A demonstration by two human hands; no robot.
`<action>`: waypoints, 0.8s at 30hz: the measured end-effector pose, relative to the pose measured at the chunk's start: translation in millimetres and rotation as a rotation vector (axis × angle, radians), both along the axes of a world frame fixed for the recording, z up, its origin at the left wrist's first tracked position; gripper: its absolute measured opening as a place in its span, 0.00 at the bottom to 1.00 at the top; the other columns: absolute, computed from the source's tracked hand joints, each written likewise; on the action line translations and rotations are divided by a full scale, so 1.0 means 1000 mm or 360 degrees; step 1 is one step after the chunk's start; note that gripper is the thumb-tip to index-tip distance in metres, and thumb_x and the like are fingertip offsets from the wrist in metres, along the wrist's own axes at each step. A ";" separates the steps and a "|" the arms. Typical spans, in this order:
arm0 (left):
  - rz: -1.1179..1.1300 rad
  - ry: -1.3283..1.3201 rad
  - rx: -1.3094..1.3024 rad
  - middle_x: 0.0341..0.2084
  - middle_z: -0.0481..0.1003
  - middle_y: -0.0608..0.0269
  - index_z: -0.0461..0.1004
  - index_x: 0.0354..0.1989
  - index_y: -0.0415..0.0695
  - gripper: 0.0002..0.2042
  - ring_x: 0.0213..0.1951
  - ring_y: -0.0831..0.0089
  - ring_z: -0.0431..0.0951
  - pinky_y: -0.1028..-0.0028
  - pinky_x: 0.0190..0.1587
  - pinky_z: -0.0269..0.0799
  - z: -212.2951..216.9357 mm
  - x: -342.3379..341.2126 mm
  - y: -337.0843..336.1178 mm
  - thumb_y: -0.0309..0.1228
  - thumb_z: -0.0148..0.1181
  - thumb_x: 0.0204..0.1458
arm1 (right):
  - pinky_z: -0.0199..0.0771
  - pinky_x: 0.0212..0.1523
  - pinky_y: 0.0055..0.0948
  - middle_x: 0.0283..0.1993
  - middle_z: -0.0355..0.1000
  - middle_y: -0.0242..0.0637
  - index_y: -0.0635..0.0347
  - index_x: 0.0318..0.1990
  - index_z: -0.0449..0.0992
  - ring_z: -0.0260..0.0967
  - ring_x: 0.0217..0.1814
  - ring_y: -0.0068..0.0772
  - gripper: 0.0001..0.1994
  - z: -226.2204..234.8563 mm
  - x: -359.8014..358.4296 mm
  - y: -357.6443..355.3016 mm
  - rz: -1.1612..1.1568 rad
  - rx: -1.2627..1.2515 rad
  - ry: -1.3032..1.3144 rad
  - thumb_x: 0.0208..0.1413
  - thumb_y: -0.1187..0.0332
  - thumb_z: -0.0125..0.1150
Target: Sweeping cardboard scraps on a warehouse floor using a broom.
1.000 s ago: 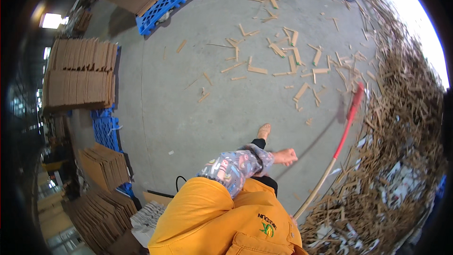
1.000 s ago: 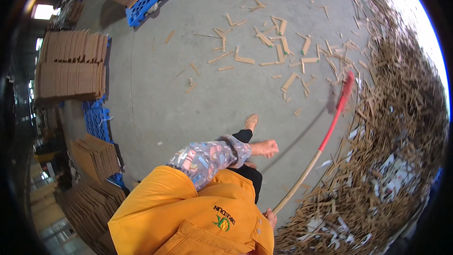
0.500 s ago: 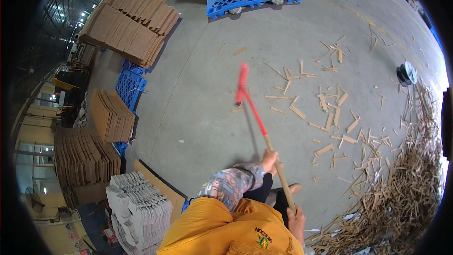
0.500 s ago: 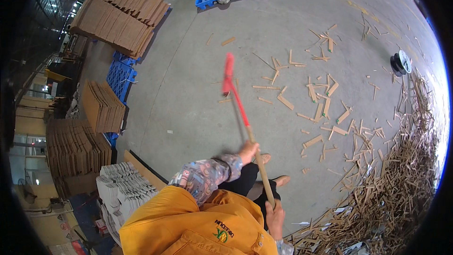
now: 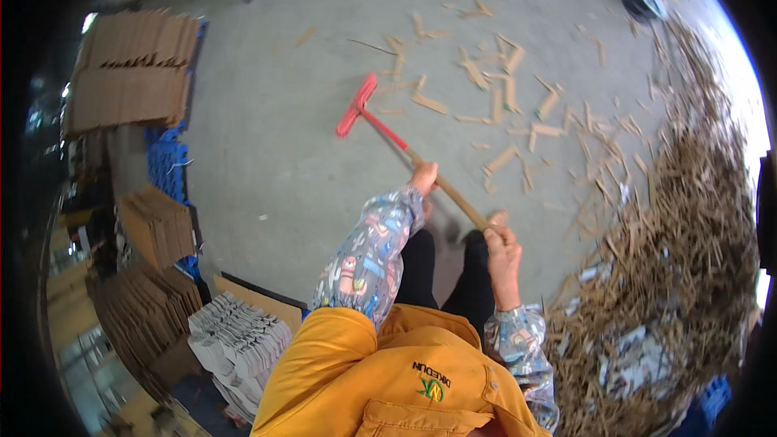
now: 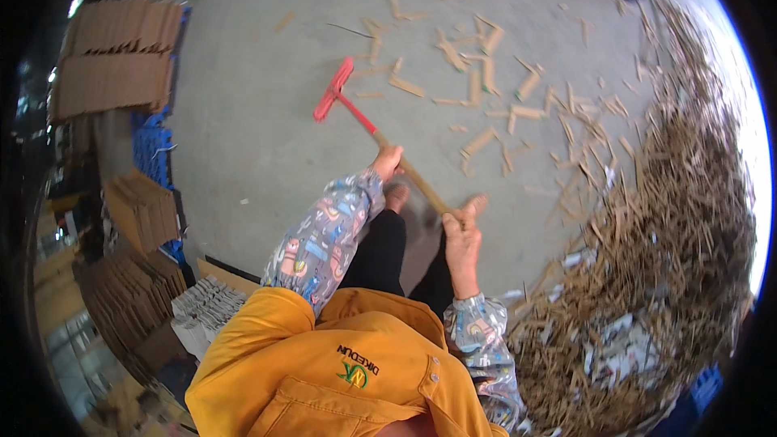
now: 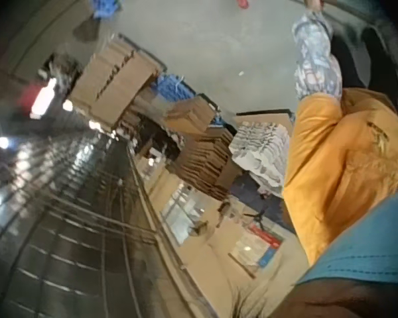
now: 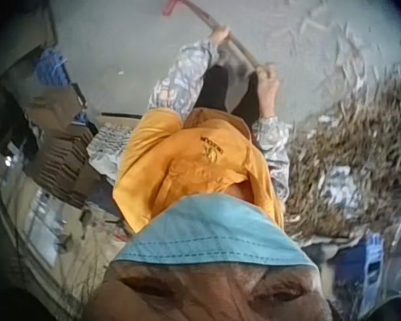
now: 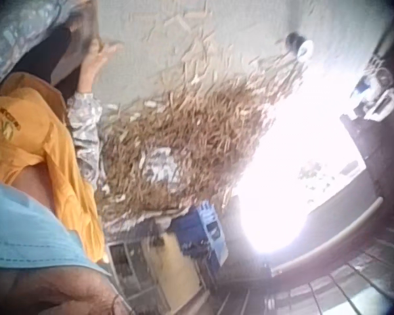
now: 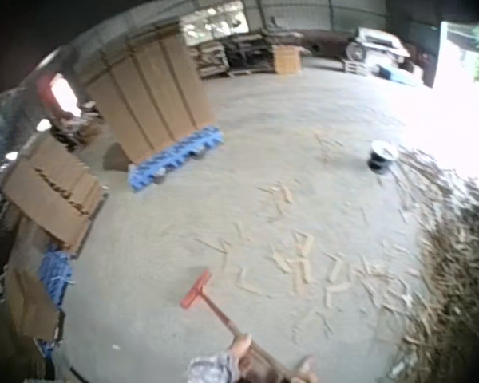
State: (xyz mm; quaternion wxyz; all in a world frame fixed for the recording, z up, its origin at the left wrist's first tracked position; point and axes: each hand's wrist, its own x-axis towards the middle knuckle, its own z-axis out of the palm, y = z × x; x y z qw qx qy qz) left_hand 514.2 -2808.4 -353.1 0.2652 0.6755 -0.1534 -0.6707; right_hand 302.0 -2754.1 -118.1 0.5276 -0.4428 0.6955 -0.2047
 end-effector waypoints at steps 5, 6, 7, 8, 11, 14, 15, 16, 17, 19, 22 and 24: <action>-0.0488 0.0148 0.0267 0.29 0.66 0.55 0.61 0.37 0.38 0.16 0.35 0.64 0.68 0.62 0.32 0.70 -0.102 -0.159 -0.032 0.39 0.38 0.48 | 0.46 0.15 0.14 0.17 0.59 0.22 0.65 0.33 0.72 0.49 0.16 0.10 0.09 0.101 -0.121 0.000 -0.0581 0.0111 0.0242 0.47 0.69 0.52; -0.0178 0.0235 0.0376 0.32 0.65 0.52 0.54 0.43 0.38 0.18 0.32 0.61 0.70 0.60 0.32 0.70 -0.086 -0.252 -0.029 0.36 0.39 0.48 | 0.46 0.15 0.14 0.18 0.59 0.21 0.65 0.33 0.72 0.48 0.16 0.11 0.09 0.117 -0.150 0.005 -0.0758 0.0079 0.0393 0.47 0.68 0.51; -0.0084 0.0481 0.0194 0.33 0.64 0.50 0.48 0.47 0.38 0.20 0.25 0.60 0.71 0.62 0.26 0.71 -0.067 -0.321 -0.017 0.34 0.40 0.46 | 0.46 0.16 0.14 0.18 0.60 0.22 0.65 0.33 0.72 0.48 0.16 0.11 0.09 0.135 -0.181 0.011 -0.0753 0.0019 0.0584 0.48 0.69 0.50; -0.0305 0.0514 0.0317 0.32 0.63 0.49 0.45 0.46 0.39 0.21 0.20 0.60 0.71 0.65 0.18 0.70 0.011 -0.415 -0.016 0.33 0.41 0.45 | 0.51 0.18 0.15 0.21 0.62 0.25 0.66 0.33 0.72 0.52 0.19 0.12 0.10 0.155 -0.218 0.026 -0.0938 0.0019 0.0854 0.49 0.69 0.49; -0.0522 0.1128 0.0463 0.20 0.68 0.52 0.50 0.40 0.34 0.19 0.13 0.65 0.69 0.70 0.10 0.62 0.093 -0.514 0.013 0.31 0.41 0.41 | 0.64 0.28 0.18 0.29 0.67 0.36 0.70 0.32 0.71 0.63 0.30 0.20 0.11 0.209 -0.229 0.043 -0.0957 -0.0366 0.1258 0.51 0.68 0.47; -0.0586 0.1334 0.0498 0.20 0.64 0.55 0.48 0.42 0.42 0.20 0.15 0.67 0.67 0.71 0.10 0.60 0.189 -0.550 0.050 0.32 0.44 0.40 | 0.66 0.33 0.22 0.34 0.67 0.42 0.71 0.33 0.69 0.64 0.36 0.26 0.12 0.249 -0.232 0.075 -0.0777 -0.0354 0.1698 0.53 0.68 0.45; -0.0468 0.1459 0.0610 0.21 0.63 0.57 0.48 0.40 0.46 0.19 0.17 0.67 0.66 0.72 0.11 0.61 0.206 -0.555 0.062 0.32 0.46 0.39 | 0.64 0.25 0.19 0.27 0.66 0.38 0.69 0.30 0.70 0.63 0.28 0.23 0.08 0.259 -0.234 0.081 -0.1045 -0.0559 0.1769 0.51 0.71 0.47; -0.0440 0.1368 0.0617 0.22 0.63 0.57 0.48 0.40 0.45 0.20 0.18 0.68 0.66 0.72 0.12 0.62 0.231 -0.548 0.070 0.32 0.47 0.39 | 0.58 0.15 0.27 0.15 0.64 0.39 0.69 0.20 0.71 0.56 0.15 0.28 0.11 0.279 -0.246 0.086 -0.0910 -0.0769 0.2208 0.45 0.67 0.57; -0.0411 0.1272 0.0624 0.24 0.62 0.56 0.47 0.39 0.44 0.20 0.19 0.68 0.66 0.72 0.13 0.63 0.252 -0.533 0.073 0.32 0.48 0.39 | 0.57 0.14 0.25 0.16 0.64 0.39 0.68 0.18 0.70 0.56 0.15 0.28 0.12 0.289 -0.256 0.088 -0.1135 -0.1014 0.1958 0.45 0.67 0.58; -0.0299 0.0992 0.0702 0.27 0.62 0.54 0.45 0.40 0.40 0.22 0.23 0.66 0.67 0.70 0.14 0.66 0.261 -0.499 0.072 0.32 0.48 0.39 | 0.64 0.28 0.19 0.24 0.63 0.33 0.67 0.31 0.70 0.63 0.30 0.25 0.08 0.303 -0.285 0.124 -0.0983 -0.0679 0.1871 0.50 0.71 0.47; -0.0023 0.0594 0.0605 0.31 0.61 0.53 0.44 0.42 0.40 0.23 0.27 0.65 0.68 0.66 0.24 0.72 0.204 -0.431 0.075 0.32 0.47 0.40 | 0.46 0.13 0.14 0.15 0.57 0.26 0.60 0.21 0.68 0.48 0.14 0.13 0.05 0.238 -0.311 0.113 -0.1491 -0.0309 0.1245 0.45 0.74 0.51; 0.0143 0.0278 0.0641 0.32 0.59 0.53 0.42 0.45 0.38 0.25 0.29 0.68 0.66 0.68 0.23 0.71 0.117 -0.390 0.083 0.32 0.45 0.40 | 0.45 0.13 0.14 0.15 0.57 0.23 0.59 0.22 0.68 0.48 0.14 0.11 0.05 0.172 -0.309 0.108 -0.1219 -0.0037 0.0944 0.47 0.70 0.52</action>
